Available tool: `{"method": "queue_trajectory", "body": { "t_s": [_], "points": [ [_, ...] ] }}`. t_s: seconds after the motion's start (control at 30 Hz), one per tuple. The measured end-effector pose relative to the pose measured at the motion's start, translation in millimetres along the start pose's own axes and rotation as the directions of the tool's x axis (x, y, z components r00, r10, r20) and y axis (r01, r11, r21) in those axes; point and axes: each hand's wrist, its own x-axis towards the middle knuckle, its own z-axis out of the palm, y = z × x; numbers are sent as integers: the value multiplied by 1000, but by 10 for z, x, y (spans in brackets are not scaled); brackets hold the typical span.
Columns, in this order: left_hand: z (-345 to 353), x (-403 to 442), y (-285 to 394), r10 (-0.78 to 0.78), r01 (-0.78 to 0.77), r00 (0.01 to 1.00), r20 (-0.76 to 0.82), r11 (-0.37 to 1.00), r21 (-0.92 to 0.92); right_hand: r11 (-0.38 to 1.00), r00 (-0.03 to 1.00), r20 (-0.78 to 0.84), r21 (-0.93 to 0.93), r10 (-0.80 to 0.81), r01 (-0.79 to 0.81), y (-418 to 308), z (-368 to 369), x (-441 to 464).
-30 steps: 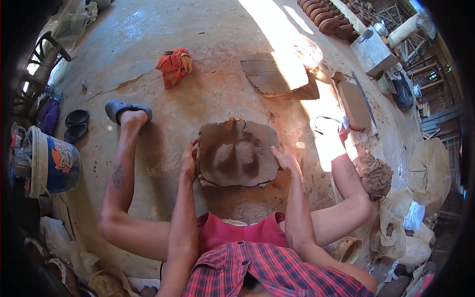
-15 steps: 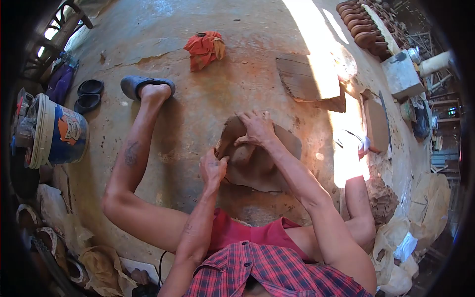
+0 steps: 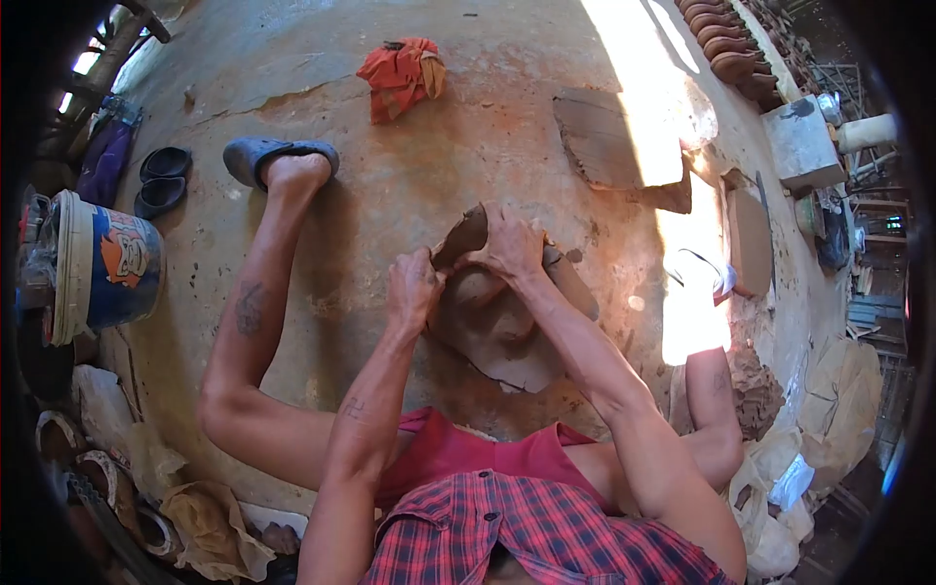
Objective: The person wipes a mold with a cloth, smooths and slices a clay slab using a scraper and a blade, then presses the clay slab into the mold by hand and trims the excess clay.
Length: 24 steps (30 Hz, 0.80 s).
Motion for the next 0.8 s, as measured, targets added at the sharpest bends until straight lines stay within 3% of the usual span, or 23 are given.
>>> {"method": "queue_trajectory", "body": {
  "t_s": [0.03, 0.1, 0.2, 0.3, 0.43, 0.53, 0.63, 0.7, 0.8],
  "points": [
    [-13, 32, -3, 11, -11, 1000, 9, 1000, 10, 1000, 1000, -18, -4, -5, 5, 20, -36, 5],
    [-78, 28, -26, 21, -22, 1000, 12, 999, 29, 980, 974, -146, -125, -172, 154, 19, -12, -47],
    [-67, -114, -125, 88, -84, 995, 53, 994, -67, 964, 943, -207, -115, -260, 241, -20, 147, -71],
    [13, 7, -194, 45, -45, 997, 65, 999, -11, 984, 974, -159, -94, -164, 151, -65, 131, -34],
    [-50, -90, -100, -2, 3, 1000, 7, 999, -35, 979, 977, -139, -145, -162, 141, -131, -32, -79],
    [-32, -308, -197, -77, 77, 996, -34, 997, 9, 984, 995, -36, -150, -97, 91, -11, -128, -35],
    [6, -364, -206, -155, 157, 986, -54, 987, 21, 995, 992, 96, -56, 88, -82, 79, -111, 17],
    [36, -414, -168, -196, 197, 980, -47, 980, 20, 993, 996, 33, -84, 86, -83, 81, -87, -82],
    [-47, -398, -151, -128, 130, 986, -106, 991, 12, 990, 996, -48, -117, 79, -84, 141, -171, -85]
  ]
}}
